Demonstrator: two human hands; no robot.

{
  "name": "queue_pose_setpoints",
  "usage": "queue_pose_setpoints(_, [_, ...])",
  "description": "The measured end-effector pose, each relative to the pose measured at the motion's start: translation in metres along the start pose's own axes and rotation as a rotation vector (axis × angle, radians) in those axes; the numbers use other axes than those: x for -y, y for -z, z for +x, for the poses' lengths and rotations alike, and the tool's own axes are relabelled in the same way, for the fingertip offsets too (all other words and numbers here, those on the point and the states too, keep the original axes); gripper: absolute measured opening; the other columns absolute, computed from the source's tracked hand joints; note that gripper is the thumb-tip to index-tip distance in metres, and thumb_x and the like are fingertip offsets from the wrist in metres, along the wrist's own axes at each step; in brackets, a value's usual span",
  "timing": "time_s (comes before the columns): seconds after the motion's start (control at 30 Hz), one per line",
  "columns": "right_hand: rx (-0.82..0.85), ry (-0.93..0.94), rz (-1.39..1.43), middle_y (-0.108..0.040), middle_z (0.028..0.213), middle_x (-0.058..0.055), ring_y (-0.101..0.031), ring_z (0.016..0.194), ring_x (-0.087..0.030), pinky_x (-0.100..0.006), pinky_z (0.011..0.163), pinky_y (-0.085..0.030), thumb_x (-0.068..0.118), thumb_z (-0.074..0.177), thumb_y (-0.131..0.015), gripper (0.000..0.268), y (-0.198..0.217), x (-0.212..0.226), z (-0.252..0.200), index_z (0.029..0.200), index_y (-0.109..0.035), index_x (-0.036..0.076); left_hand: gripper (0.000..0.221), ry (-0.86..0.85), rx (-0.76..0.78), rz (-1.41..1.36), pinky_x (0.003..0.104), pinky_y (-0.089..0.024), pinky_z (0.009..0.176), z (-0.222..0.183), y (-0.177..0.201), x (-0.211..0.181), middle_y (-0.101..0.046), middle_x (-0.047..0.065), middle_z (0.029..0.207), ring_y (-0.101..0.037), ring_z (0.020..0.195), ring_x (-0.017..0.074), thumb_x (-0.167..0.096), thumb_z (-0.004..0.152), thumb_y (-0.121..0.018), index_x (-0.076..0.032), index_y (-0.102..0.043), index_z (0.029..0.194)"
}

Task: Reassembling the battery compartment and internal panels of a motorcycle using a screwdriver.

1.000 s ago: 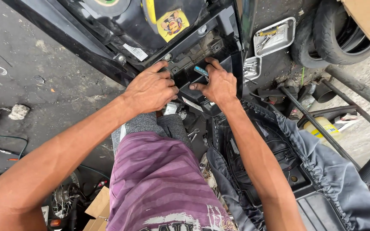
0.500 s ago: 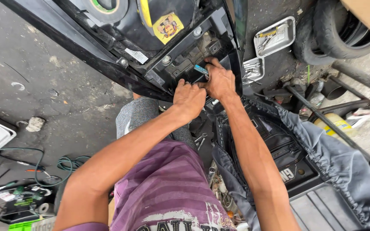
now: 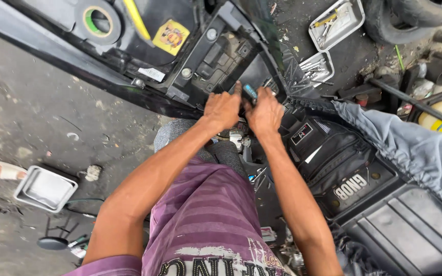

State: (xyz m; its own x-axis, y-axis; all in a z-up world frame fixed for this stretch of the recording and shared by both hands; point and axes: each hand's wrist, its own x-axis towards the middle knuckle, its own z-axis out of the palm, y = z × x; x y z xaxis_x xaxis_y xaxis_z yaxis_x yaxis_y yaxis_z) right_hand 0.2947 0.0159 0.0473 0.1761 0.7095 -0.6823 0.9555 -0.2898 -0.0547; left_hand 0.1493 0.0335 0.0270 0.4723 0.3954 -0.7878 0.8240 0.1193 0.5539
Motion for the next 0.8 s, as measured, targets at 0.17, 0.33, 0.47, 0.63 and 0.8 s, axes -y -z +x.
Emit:
queue_pose_setpoints(0.17, [-0.064, -0.138, 0.072, -0.065, 0.107, -0.002, -0.073, 0.089, -0.045, -0.058, 0.078, -0.059, 0.043, 0.085, -0.08, 0.036, -0.015, -0.004, -0.007, 0.101, -0.066, 0.013, 0.039, 0.236, -0.176, -0.092, 0.053, -0.064, 0.078, 0.043, -0.013, 0.046, -0.076, 0.023, 0.099, -0.075, 0.096, 0.0461, -0.022, 0.08, -0.082, -0.009, -0.076, 0.115])
queue_pose_setpoints(0.33, [-0.048, -0.19, 0.082, -0.064, 0.109, -0.002, -0.074, 0.092, -0.041, -0.057, 0.082, -0.06, 0.042, 0.085, -0.079, 0.035, -0.011, -0.005, -0.006, 0.103, -0.064, 0.015, 0.034, 0.235, -0.17, -0.017, 0.054, -0.062, 0.085, 0.048, 0.002, 0.027, -0.074, 0.023, 0.104, -0.073, 0.101, 0.0466, -0.021, 0.074, -0.09, -0.012, -0.08, 0.105])
queue_pose_setpoints(0.47, [-0.126, -0.152, 0.215, -0.063, 0.102, -0.007, -0.073, 0.087, -0.046, -0.06, 0.078, -0.059, 0.041, 0.09, -0.075, 0.032, -0.015, -0.012, -0.015, 0.102, -0.065, 0.013, 0.034, 0.235, -0.187, -0.07, 0.054, -0.062, 0.086, 0.056, 0.001, 0.035, -0.073, 0.02, 0.101, -0.073, 0.1, 0.0463, -0.021, 0.07, -0.094, -0.015, -0.081, 0.101])
queue_pose_setpoints(0.63, [-0.302, -0.22, 0.866, -0.06, 0.066, -0.011, -0.068, 0.062, -0.034, -0.044, 0.057, -0.053, 0.027, 0.097, -0.073, 0.026, 0.015, -0.012, -0.073, 0.086, -0.058, 0.008, 0.036, 0.185, -0.152, -0.09, 0.053, -0.061, 0.088, 0.053, 0.008, 0.039, -0.073, 0.016, 0.096, -0.073, 0.099, 0.0438, -0.023, 0.068, -0.095, -0.015, -0.08, 0.099])
queue_pose_setpoints(0.8, [-0.14, -0.559, 1.671, -0.047, 0.063, -0.001, -0.061, 0.049, -0.019, -0.033, 0.04, -0.054, 0.027, 0.1, -0.062, 0.019, -0.011, -0.031, -0.145, 0.094, -0.058, 0.01, 0.029, 0.062, -0.1, -0.102, 0.052, -0.06, 0.083, 0.031, 0.034, 0.028, -0.075, 0.013, 0.085, -0.076, 0.094, 0.0404, -0.02, 0.072, -0.091, -0.009, -0.077, 0.095])
